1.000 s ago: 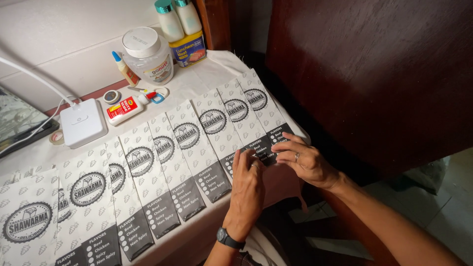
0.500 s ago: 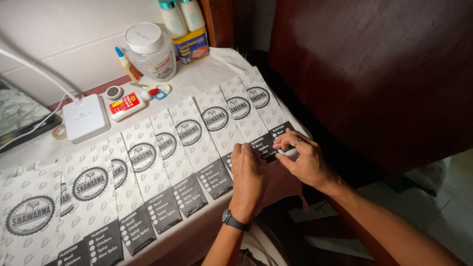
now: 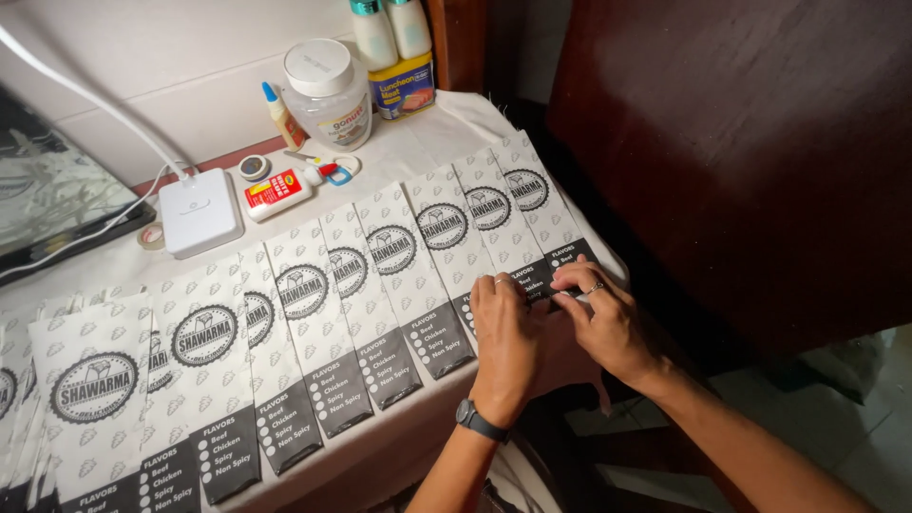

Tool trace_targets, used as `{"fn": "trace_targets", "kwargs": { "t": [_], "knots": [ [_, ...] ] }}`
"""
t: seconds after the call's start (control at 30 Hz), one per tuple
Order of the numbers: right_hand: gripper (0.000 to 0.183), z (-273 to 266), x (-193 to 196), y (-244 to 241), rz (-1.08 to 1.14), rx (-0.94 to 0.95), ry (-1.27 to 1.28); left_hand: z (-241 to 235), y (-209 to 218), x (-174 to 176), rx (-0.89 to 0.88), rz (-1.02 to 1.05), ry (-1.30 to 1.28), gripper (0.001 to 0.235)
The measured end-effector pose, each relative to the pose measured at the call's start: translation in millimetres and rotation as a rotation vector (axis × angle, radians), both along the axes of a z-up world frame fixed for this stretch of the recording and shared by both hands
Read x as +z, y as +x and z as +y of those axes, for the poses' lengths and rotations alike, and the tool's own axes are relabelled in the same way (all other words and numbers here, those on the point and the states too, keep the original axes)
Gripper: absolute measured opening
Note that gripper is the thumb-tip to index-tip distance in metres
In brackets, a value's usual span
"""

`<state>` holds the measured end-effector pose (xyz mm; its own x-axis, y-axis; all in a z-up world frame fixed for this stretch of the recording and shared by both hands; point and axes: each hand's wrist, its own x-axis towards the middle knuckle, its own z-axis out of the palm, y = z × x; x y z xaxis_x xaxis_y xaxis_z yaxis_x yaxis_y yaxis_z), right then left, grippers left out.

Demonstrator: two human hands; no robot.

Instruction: The person assembles printed shawarma paper packages by applying glue to the edges of flat sheets, folding them into triangular pouches, and pressing the seams to seal. The person repeats this process for multiple packages laid out on a table.

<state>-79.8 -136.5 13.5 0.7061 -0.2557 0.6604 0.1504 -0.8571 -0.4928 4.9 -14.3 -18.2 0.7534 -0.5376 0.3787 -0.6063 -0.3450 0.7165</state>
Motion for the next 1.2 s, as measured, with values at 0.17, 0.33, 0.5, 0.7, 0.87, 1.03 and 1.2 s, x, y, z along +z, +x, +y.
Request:
{"fn": "trace_targets", "kwargs": {
  "t": [0.17,0.33,0.5,0.7,0.87,1.03,1.2],
  "knots": [
    [0.006,-1.4,-0.5,-1.6,-0.011,0.018,-0.006,4.0,3.1,-7.3,-0.021,-0.041,0.015,0.040],
    [0.006,1.0,0.6,-1.3,-0.031,-0.001,-0.010,0.5,1.1,-17.6,-0.022,0.064,-0.021,0.036],
    [0.012,3.6,-8.9,1.7,-0.046,-0.031,-0.090,0.9,-11.3,-8.7,0.008,0.054,-0.127,0.031],
    [0.009,-0.5,-17.2,1.4,-0.052,-0.025,-0.160,-3.3,-16.3,-21.0,0.027,-0.013,-0.152,0.022],
    [0.011,-6.0,-22.8,-5.1,-0.043,-0.028,-0.269,15.4,-31.7,11.9,0.005,-0.222,-0.144,0.020],
    [0.020,13.3,15.8,-12.5,-0.063,0.084,-0.269,54.9,-40.6,41.3,-0.204,-0.251,-0.257,0.054],
    [0.019,33.1,31.8,-17.1,-0.007,0.192,-0.296,98.1,-26.3,47.4,-0.094,-0.309,-0.219,0.045]
  ]
}}
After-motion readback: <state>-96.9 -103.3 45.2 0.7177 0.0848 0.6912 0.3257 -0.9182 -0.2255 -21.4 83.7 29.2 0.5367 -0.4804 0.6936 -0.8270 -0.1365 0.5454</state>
